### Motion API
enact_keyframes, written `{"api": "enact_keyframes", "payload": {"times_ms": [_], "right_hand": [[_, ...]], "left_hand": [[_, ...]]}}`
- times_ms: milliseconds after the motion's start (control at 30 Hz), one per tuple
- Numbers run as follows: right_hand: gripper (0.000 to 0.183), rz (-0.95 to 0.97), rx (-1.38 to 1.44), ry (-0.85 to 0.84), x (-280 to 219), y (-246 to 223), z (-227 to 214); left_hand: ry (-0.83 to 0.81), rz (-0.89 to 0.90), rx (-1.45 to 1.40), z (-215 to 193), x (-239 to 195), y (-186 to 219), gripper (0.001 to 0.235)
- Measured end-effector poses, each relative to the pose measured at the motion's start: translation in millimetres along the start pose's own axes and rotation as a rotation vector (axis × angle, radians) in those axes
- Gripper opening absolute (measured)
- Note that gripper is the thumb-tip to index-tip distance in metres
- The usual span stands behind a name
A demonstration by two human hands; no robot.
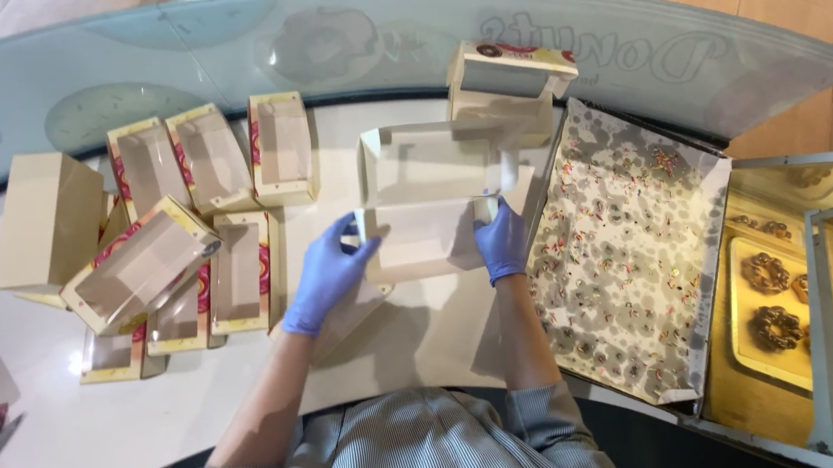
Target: Assemble cardboard donut boxes at a bakery counter.
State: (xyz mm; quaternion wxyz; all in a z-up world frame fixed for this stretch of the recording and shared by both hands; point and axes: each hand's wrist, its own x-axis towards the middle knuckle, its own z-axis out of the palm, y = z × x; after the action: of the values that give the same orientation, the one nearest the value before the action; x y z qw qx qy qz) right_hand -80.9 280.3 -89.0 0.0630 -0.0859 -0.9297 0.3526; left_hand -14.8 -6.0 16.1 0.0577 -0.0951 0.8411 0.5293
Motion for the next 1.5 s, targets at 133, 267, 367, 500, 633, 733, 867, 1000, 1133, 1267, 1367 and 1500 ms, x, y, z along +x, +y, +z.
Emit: {"api": "enact_keyframes", "payload": {"times_ms": [133, 267, 367, 500, 633, 733, 867, 1000, 1133, 1267, 1367, 1500], "right_hand": [[0.051, -0.077, -0.1, 0.111, 19.8, 5.9, 15.6], [0.063, -0.019, -0.186, 0.106, 38.1, -2.0, 37.9], [0.055, 0.015, -0.18, 0.033, 59.0, -0.1, 59.1], [0.055, 0.022, 0.131, -0.107, 76.8, -26.7, 57.1], [0.063, 0.104, 0.478, -0.222, 90.8, -13.4, 67.2], [0.061, 0.166, 0.529, -0.231, 87.1, 6.3, 74.7], [0.056, 0.236, 0.547, -0.254, 76.0, 27.4, 88.1], [0.053, 0.281, 0.522, -0.252, 53.2, 41.3, 95.0], [0.049, 0.308, 0.447, -0.276, 25.8, 48.7, 108.3], [0.046, 0.278, 0.41, -0.352, 15.0, 19.3, 106.7], [0.043, 0.218, 0.428, -0.351, 9.0, 15.5, 111.8], [0.041, 0.13, 0.442, -0.287, -8.2, 3.4, 97.9]], "left_hand": [[0.026, 0.029, 0.004, 7.4, 5.3, -4.7, 0.069], [0.034, -0.003, 0.021, 11.5, 19.5, -10.0, 0.075], [0.065, -0.1, -0.112, 13.7, 40.7, -34.3, 0.072], [0.202, -0.124, -0.202, 0.5, 108.4, -80.7, 0.06], [0.238, -0.027, 0.022, 11.8, 207.9, -143.1, 0.056], [0.162, -0.067, 0.131, 22.2, 255.5, -142.7, 0.051], [0.058, -0.216, 0.0, 19.4, 262.0, -85.3, 0.051], [0.35, 0.093, 0.186, -5.0, 237.7, -60.9, 0.042], [0.678, 0.085, 0.92, -14.6, 217.5, -108.0, 0.08], [0.42, 0.061, 0.771, 0.7, 179.9, -124.6, 0.08], [0.359, -0.308, 0.396, -3.5, 146.7, -86.0, 0.117], [0.246, -0.424, 0.386, -5.9, 139.7, -103.5, 0.14]]}}
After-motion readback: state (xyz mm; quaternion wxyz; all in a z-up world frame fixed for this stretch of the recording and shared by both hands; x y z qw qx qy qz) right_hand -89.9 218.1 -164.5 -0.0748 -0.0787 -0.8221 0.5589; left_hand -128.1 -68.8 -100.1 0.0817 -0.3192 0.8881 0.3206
